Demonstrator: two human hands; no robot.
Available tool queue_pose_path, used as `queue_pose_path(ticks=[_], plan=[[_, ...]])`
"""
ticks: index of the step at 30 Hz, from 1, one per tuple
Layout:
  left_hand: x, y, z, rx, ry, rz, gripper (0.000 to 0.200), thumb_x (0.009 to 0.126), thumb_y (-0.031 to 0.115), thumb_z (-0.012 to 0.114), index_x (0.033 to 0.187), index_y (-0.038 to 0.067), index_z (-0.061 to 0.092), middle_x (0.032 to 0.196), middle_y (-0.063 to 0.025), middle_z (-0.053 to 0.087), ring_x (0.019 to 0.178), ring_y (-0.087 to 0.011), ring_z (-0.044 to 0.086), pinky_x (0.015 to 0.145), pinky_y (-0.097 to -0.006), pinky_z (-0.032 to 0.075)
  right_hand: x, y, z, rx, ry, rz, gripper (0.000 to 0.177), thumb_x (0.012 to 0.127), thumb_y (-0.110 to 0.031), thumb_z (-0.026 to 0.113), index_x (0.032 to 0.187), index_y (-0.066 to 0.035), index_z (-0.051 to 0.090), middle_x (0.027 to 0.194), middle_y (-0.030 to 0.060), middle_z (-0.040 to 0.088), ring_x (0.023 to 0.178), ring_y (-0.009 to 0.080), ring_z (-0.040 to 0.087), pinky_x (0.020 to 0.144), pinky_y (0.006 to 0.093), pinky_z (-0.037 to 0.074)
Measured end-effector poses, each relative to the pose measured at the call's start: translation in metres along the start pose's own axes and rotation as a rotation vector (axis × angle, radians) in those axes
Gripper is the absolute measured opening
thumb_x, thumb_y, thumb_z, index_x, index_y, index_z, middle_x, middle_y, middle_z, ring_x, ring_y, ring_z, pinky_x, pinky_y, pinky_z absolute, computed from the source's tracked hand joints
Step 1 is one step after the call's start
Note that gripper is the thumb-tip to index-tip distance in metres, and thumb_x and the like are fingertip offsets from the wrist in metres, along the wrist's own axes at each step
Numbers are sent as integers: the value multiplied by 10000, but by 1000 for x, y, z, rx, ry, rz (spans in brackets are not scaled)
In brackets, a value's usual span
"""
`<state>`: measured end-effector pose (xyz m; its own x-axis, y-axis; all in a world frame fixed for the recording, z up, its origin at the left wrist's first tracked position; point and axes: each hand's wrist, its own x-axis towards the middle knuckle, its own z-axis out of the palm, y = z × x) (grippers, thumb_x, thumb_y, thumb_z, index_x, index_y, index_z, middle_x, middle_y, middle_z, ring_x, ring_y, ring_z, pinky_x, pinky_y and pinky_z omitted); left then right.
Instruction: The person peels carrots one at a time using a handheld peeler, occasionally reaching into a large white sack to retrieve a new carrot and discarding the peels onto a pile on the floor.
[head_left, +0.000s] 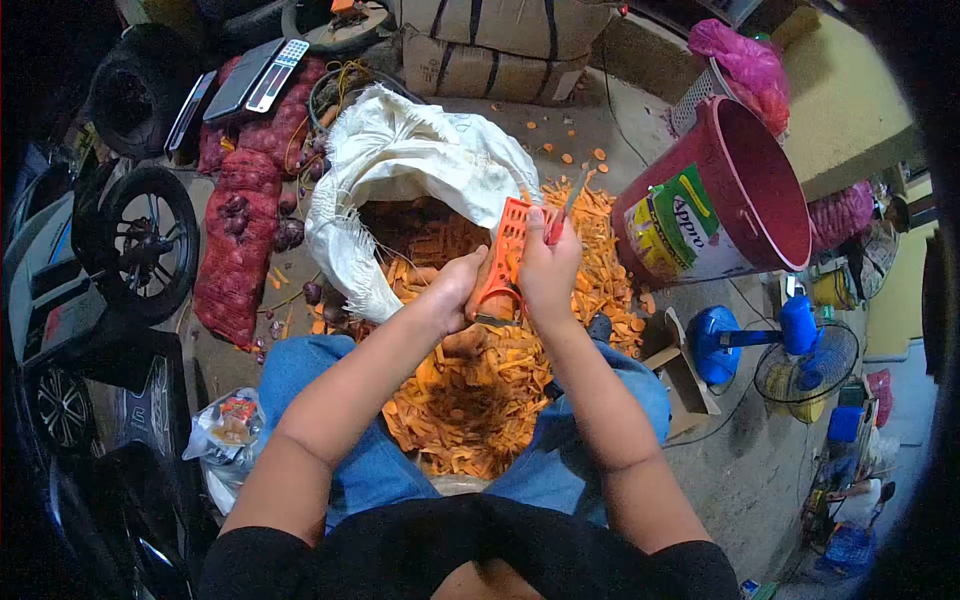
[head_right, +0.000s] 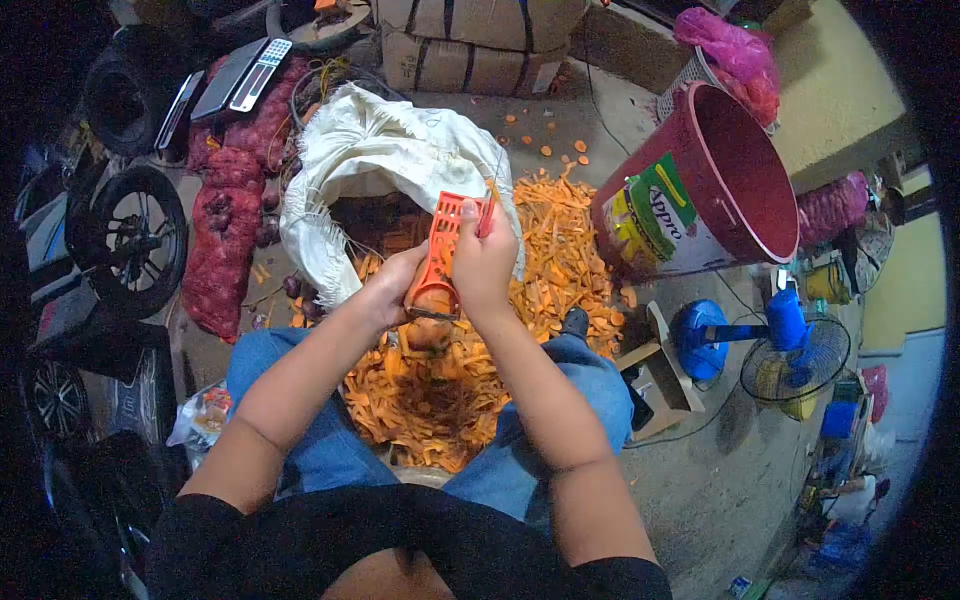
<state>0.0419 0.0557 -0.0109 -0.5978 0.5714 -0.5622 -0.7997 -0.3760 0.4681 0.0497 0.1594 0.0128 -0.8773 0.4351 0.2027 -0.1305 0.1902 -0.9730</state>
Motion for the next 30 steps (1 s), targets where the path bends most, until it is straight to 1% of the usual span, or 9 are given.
queue_pose_path(ticks=[3, 10, 13, 15, 16, 19, 21, 24, 30], plan=[[-11, 5, 10, 136, 12, 5, 366, 868, 303, 247, 1016, 22, 429, 864, -109, 550, 731, -185, 564, 652, -316, 476, 3, -4, -2, -51, 32, 43, 214, 803, -178, 459, 719, 16, 486, 608, 83, 499, 558, 151, 436, 534, 290, 366], [-43, 7, 19, 283, -218, -213, 390, 852, 336, 305, 974, -15, 424, 776, -142, 541, 644, -220, 568, 565, -324, 486, 74, 41, -60, -344, 561, 149, 248, 799, -174, 456, 672, 37, 486, 591, 83, 513, 500, 163, 430, 490, 303, 355], [-37, 13, 14, 153, -133, -154, 393, 847, 340, 321, 987, -13, 421, 783, -137, 538, 648, -226, 569, 559, -329, 491, 68, 25, -57, -189, 553, 207, 252, 799, -191, 466, 669, 25, 479, 579, 64, 496, 488, 155, 412, 474, 307, 337], [-40, 15, 13, 136, -125, -179, 403, 842, 350, 329, 1005, -8, 418, 799, -127, 535, 652, -228, 569, 570, -337, 496, 66, 23, -52, -61, 528, -195, 270, 797, -216, 476, 666, 20, 472, 570, 38, 479, 476, 136, 402, 458, 299, 324], [-39, 15, 12, 164, -116, -179, 396, 843, 342, 326, 1008, -6, 418, 803, -125, 533, 652, -231, 570, 569, -341, 497, 64, 19, -50, -60, 524, -195, 270, 797, -216, 476, 666, 20, 472, 570, 38, 479, 476, 136, 402, 458, 299, 324], [-30, 11, 7, 161, -74, -153, 373, 849, 321, 315, 1016, 5, 422, 811, -112, 533, 667, -225, 571, 579, -337, 496, 54, -4, -39, 182, 431, -102, 268, 795, -237, 483, 666, -2, 479, 574, 10, 471, 484, 101, 389, 452, 273, 315], [-21, 9, 2, 137, -45, -125, 358, 852, 307, 308, 1021, 14, 425, 816, -103, 536, 683, -215, 571, 590, -329, 493, 41, -19, -26, 372, 250, 293, 256, 798, -247, 481, 670, -25, 493, 584, -11, 463, 508, 68, 380, 460, 244, 316], [-18, 11, 2, 32, 10, -85, 347, 858, 293, 278, 1036, 43, 438, 879, -71, 554, 745, -160, 563, 641, -298, 476, 14, -25, -5, 160, 27, 289, 251, 802, -250, 481, 691, -27, 509, 581, -21, 452, 523, 49, 377, 475, 217, 328], [-12, 7, 6, -26, 17, -34, 340, 862, 282, 259, 1025, 50, 447, 886, -74, 560, 736, -161, 563, 643, -301, 476, 5, -4, 2, 256, -33, 206, 228, 815, -201, 461, 728, 7, 494, 580, -3, 459, 538, 62, 386, 485, 237, 340]])
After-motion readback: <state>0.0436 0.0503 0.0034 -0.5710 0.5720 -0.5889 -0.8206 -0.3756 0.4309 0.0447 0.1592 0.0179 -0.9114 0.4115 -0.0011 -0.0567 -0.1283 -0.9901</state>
